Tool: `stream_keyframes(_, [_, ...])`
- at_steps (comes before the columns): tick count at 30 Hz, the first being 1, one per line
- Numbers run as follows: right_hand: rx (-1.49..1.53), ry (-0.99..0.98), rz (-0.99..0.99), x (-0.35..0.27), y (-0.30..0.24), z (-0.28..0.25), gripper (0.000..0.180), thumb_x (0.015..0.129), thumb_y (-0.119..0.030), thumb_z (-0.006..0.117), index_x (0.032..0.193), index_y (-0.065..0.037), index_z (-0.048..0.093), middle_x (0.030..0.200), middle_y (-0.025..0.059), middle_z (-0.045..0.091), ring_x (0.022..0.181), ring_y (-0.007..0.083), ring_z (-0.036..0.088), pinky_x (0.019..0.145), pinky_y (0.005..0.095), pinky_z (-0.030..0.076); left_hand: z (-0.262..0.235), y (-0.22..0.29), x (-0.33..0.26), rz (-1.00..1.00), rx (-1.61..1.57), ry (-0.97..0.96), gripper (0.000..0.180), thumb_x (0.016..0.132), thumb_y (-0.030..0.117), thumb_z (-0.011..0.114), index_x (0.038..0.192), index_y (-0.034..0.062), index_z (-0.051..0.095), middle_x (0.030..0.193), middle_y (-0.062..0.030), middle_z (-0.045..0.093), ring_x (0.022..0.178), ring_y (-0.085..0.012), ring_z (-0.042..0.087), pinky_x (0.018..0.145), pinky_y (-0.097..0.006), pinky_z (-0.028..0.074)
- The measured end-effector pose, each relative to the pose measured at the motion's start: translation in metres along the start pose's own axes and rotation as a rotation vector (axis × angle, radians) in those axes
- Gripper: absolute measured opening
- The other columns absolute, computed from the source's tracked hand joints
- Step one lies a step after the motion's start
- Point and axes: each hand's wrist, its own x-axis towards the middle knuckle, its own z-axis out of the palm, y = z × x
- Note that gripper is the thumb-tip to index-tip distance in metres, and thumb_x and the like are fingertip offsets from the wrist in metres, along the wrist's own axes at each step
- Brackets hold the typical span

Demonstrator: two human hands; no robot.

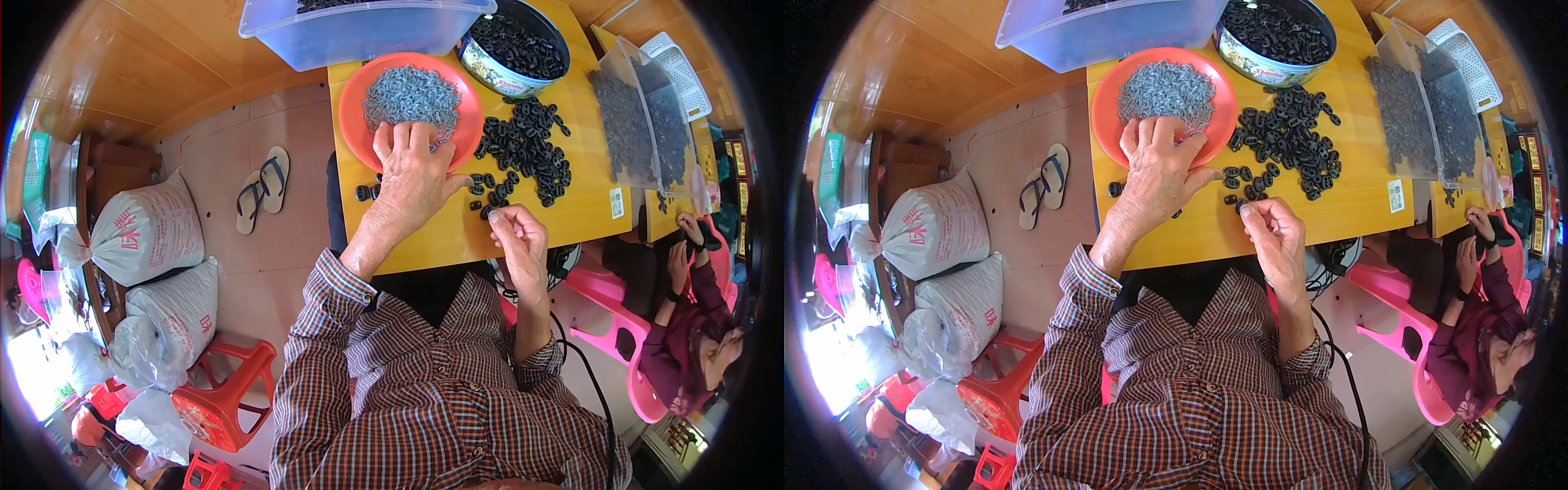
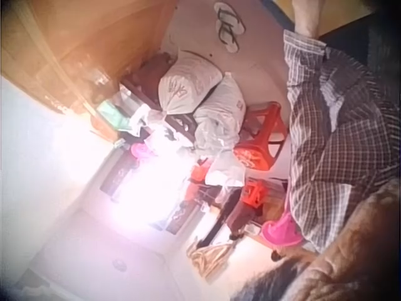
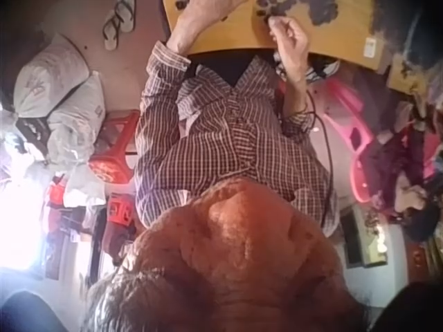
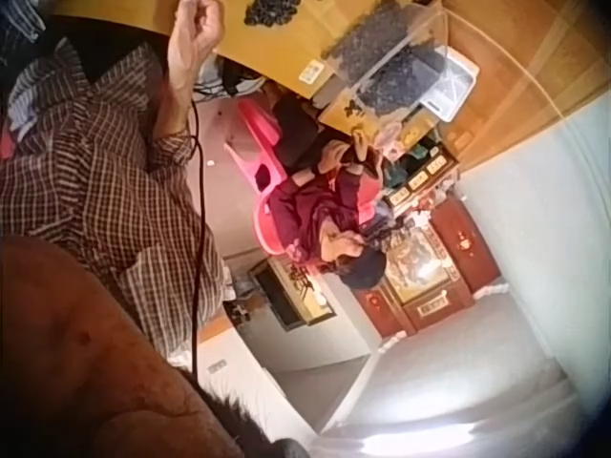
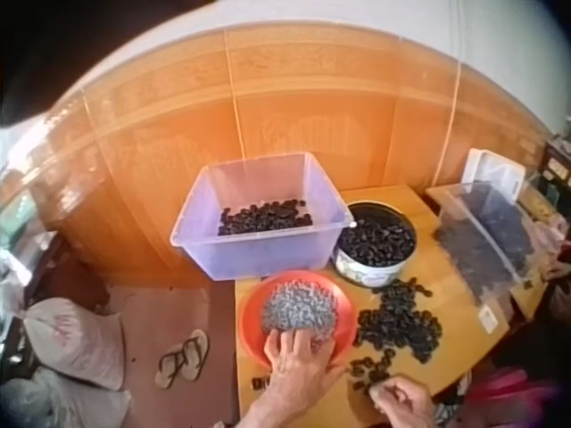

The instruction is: Assemble small black plastic components by manually inserting metal pins.

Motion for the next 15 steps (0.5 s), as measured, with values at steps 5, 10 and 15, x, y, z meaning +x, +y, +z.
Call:
stream_keyframes(5, [0.011,0.005,0.008,-0.0006,-0.0004,0.0009,0.017,0.089,-0.019,0.064,0.087,-0.002,0.062,0.073,-0.003,0.056,0.066,0.004,0.05,0.061,0.02,0.041,0.0009,-0.001,0.0046,-0.055,-0.058,-0.048,0.041,0.071,0.032,0.077,0.101,0.0061,0.067,0.105,-0.0114,0.05,0.105,-0.0308,0.044,0.098,-0.051,0.026])
stream_keyframes(10, [0.014,0.004,-0.004,-0.0004,0.0009,0.0005,0.016,0.089,-0.018,0.064,0.087,-0.002,0.062,0.073,-0.0029,0.056,0.065,0.004,0.049,0.06,0.0198,0.041,0.0014,-0.0008,0.0063,-0.105,-0.1,-0.091,0.03,0.073,0.023,0.075,0.096,0.0067,0.065,0.105,-0.0112,0.05,0.105,-0.0305,0.045,0.097,-0.049,0.027])
stream_keyframes(15, [0.019,0.002,-0.015,-0.0005,0.002,0.0,0.018,0.089,-0.019,0.065,0.087,-0.002,0.062,0.072,-0.0027,0.055,0.065,0.004,0.049,0.059,0.0199,0.04,0.0027,-0.0006,0.0003,-0.104,-0.163,-0.04,0.018,0.075,0.015,0.071,0.089,0.0071,0.065,0.101,-0.0092,0.051,0.102,-0.0298,0.047,0.097,-0.048,0.028])
